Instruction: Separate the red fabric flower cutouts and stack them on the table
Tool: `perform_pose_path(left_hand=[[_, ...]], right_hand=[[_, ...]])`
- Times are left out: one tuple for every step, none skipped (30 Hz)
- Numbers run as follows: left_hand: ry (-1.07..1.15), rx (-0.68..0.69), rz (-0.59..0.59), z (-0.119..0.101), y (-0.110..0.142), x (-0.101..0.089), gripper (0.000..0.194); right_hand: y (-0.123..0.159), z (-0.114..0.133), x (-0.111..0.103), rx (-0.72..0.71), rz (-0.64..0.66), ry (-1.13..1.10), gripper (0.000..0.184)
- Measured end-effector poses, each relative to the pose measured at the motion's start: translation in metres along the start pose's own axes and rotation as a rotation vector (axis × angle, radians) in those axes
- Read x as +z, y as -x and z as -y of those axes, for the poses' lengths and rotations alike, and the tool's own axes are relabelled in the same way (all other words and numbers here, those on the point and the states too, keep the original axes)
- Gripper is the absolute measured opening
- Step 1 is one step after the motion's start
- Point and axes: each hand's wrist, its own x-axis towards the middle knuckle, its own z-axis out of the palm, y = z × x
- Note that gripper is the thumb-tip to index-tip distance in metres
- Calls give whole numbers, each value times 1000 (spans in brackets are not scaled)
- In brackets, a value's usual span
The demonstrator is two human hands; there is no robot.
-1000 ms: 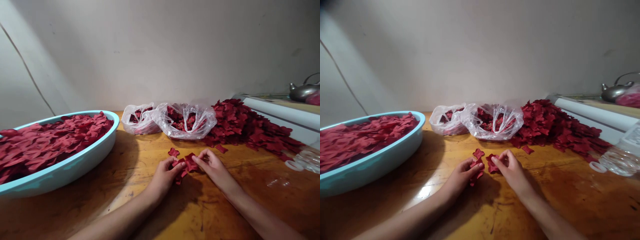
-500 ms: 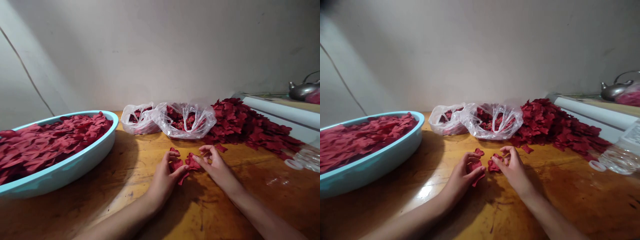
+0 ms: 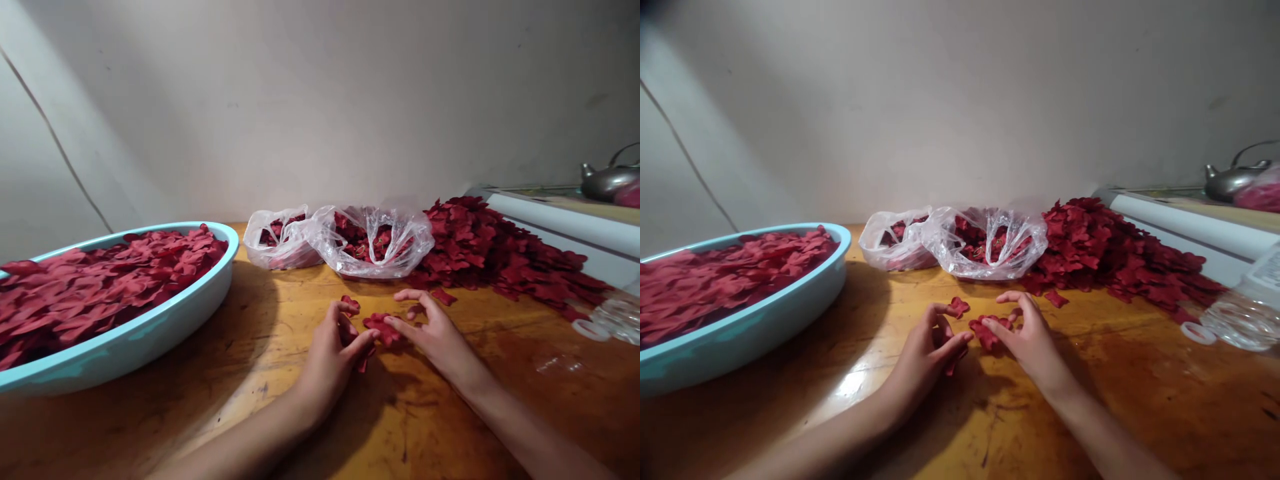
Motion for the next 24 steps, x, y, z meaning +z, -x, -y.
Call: perform_pose_path(left_hand=[[30,-6,-18,-1,0,0,30],[48,-4,-35,-2,0,0,28],[54,4,-53,-3,1,1,26],[47,16,-70,-4,1,1,25],[32,31,-80,-3,1,1,24],[20,44,-83,-3,2,2,23],[21,53,-73,-2,2,2,24],[43,60,-55,-1,2,2,24],[81,65,-26,0,2,1,25],[116,71,13,1,2,1,26],[132,76,56,1,1,0,26],[121,83,91,1,0,-1,25],[86,87,113,0,0,-2,22],[36,87,119,-1,-1,-3,18],[-16,80,113,-3,-1,-4,15],[-61,68,96,-4,-1,-5,14],[-94,58,77,-5,-1,-6,15],[-127,53,62,-7,-1,-6,17],[-164,52,54,-7,-1,-6,21],[-204,54,49,-8,0,-6,24],[-235,54,45,-9,0,-5,28],[-250,50,45,-9,0,-5,32],[-241,40,47,-9,0,-4,35],[-213,27,51,-9,1,-4,36]], right_hand=[[2,2,0,9,-4,-13,37],[4,5,1,29,44,-36,37],[7,9,3,52,140,-61,34],[10,13,5,66,256,-77,30],[12,15,7,70,365,-80,26],[14,17,9,67,440,-73,24],[14,18,11,64,471,-64,23],[14,19,11,69,466,-68,22],[13,19,11,83,445,-88,23],[12,18,11,102,421,-115,23],[11,18,9,117,404,-140,24],[10,18,8,125,396,-150,24],[10,18,6,125,396,-146,24],[10,18,5,123,399,-133,23],[11,18,4,120,403,-122,22],[12,18,4,115,405,-125,21],[13,19,5,112,407,-141,19],[14,19,6,112,411,-163,19],[15,20,7,111,419,-180,19],[16,20,8,109,427,-188,20],[16,20,8,107,429,-189,21],[16,19,9,104,427,-183,22],[16,19,9,98,419,-176,22],[15,19,9,99,407,-173,21]])
